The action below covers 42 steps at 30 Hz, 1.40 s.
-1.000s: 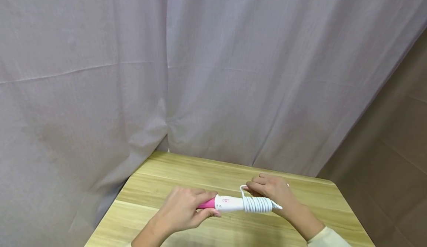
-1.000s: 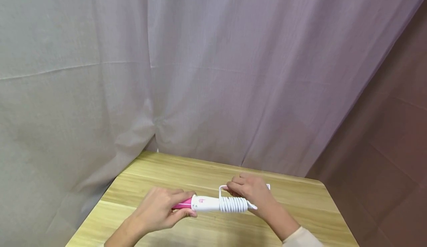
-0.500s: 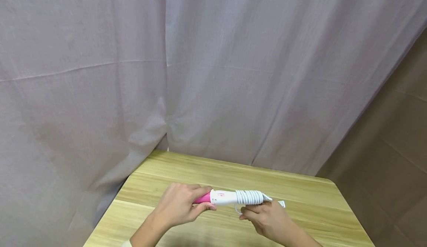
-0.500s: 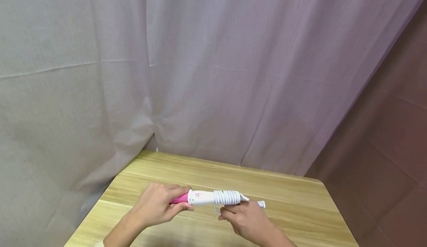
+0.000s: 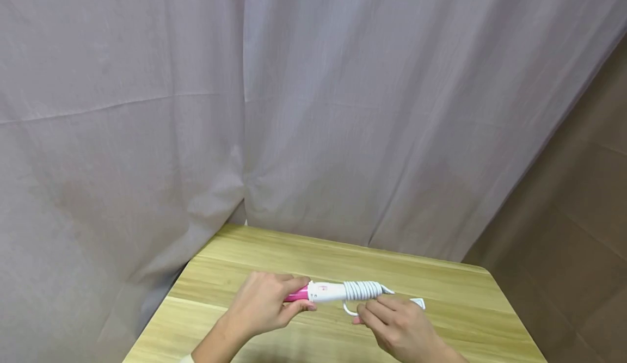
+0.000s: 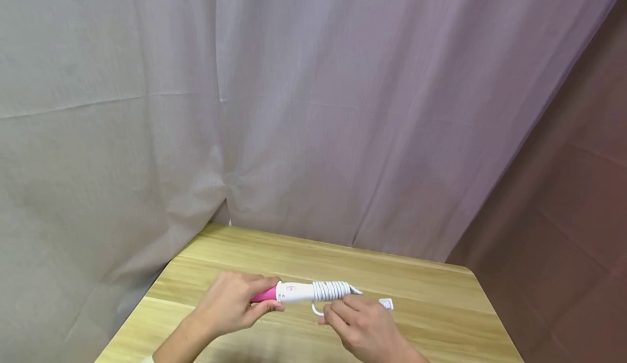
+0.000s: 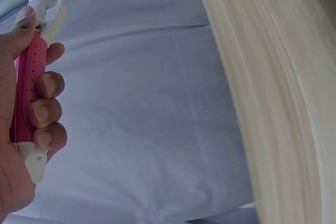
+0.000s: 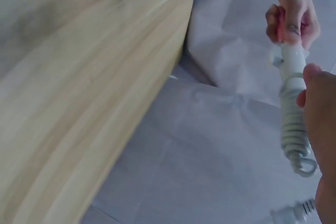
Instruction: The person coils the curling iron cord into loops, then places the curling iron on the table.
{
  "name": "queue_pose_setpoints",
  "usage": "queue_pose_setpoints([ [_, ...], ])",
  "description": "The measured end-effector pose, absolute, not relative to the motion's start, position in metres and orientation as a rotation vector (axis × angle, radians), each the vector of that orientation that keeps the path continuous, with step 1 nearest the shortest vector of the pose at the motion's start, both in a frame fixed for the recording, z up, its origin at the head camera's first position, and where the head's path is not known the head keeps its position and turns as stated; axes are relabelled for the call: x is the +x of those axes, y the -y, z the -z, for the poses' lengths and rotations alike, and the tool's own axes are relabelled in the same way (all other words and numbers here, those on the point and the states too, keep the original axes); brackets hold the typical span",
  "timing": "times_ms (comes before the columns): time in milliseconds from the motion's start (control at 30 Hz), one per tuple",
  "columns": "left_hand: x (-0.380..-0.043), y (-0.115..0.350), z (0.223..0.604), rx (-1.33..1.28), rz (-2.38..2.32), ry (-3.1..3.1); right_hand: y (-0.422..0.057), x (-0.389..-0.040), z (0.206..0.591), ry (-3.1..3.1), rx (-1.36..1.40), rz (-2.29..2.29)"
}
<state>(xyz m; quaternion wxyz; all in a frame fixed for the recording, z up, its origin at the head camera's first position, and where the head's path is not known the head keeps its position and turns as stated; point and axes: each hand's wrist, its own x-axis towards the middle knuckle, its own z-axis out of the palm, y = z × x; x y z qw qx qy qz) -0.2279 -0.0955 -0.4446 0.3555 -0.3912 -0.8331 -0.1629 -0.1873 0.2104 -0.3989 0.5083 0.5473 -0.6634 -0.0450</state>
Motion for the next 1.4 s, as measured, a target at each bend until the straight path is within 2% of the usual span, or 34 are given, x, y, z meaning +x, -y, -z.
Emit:
queue_pose_setpoints([
  [433, -0.222, 0.084, 0.452, -1.122, 0.369, 2.163, -0.211, -0.195, 0.37, 1.633, 1.344, -0.002],
  [667, -0.222, 0.084, 0.451, -1.113, 0.384, 2.16, -0.22, -0.201, 0.362, 1.656, 1.367, 0.1],
  [1167, -0.221, 0.083, 0.456, -1.13, 0.398, 2.162, -0.23, -0.23, 0.357, 1.692, 1.28, -0.003],
  [1400, -0.219, 0.083, 0.456, -1.145, 0.39, 2.163, -0.234, -0.247, 0.366, 1.747, 1.295, -0.066],
])
